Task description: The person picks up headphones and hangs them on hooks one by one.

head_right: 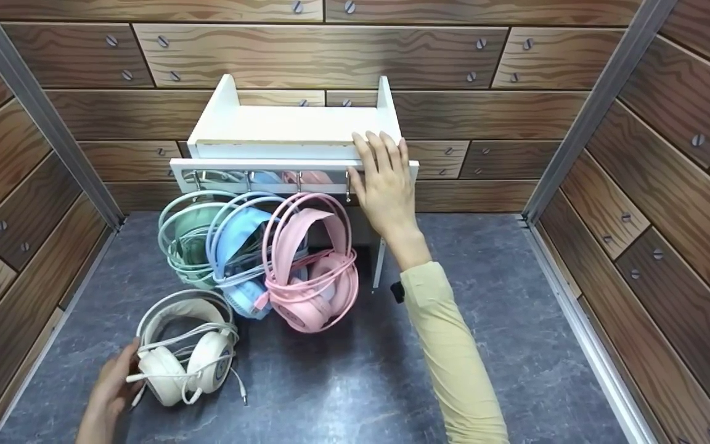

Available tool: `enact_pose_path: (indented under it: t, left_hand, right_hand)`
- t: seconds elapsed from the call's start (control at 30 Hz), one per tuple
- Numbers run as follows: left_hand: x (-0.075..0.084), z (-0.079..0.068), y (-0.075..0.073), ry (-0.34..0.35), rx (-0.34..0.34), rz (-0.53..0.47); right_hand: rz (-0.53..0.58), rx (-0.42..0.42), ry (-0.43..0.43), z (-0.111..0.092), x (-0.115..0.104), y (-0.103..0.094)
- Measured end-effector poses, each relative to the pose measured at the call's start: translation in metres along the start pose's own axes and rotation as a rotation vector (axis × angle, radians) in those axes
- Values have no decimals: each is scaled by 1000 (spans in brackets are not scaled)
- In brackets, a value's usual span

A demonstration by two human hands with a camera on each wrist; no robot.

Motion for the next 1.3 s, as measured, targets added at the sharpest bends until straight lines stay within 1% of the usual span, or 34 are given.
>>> enact_pose_path:
  t: [0.1, 0.2, 0.33, 0.43, 0.57, 0.63, 0.8, 0.87, 1.07, 1.2, 1.3]
  left_hand:
    - [-1, -2, 1, -8, -6, 21]
    - [-1, -5, 1, 10, 2, 37]
    - [1, -8, 3, 75, 6, 22]
    - [3, -12, 7, 150, 10, -24]
    - [6, -21, 10, 229, 42, -78]
    - [7, -25, 11, 257, 54, -97]
    - [6, -32, 14, 294, 86, -87]
    - [6, -34, 14, 313, 110, -95]
    - [5, -38, 16, 385, 171, -206]
    - [1, -39, 16, 394, 219, -285]
    - [-3, -41, 15, 399, 258, -319]
  right_hand:
    - [3, 6, -3, 0, 0, 0]
    - [5, 8, -3, 0, 0, 0]
    - [8, 7, 0, 0, 0, 1]
    - [9, 5, 2, 0, 0, 1]
    - [8, -5, 3, 1, 0, 2]
    - [12, -8, 5, 1, 0, 2]
    - [11, -3, 8, 1, 0, 1]
    - [11, -1, 8, 1, 1, 1]
    - [12, 2, 4, 0, 1, 0]
    - [9, 3, 5, 0, 1, 0]
    - [6, 0, 5, 0, 0, 1]
Point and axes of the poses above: each hand's wrist, its own z-axis towards the middle knuckle, its own y-axis out of the palm, x = y × z, the point moved 7 cm from there along z, towards the middle knuckle, and after that the axes turned 8 degrees about y, right-handed, at the moved point
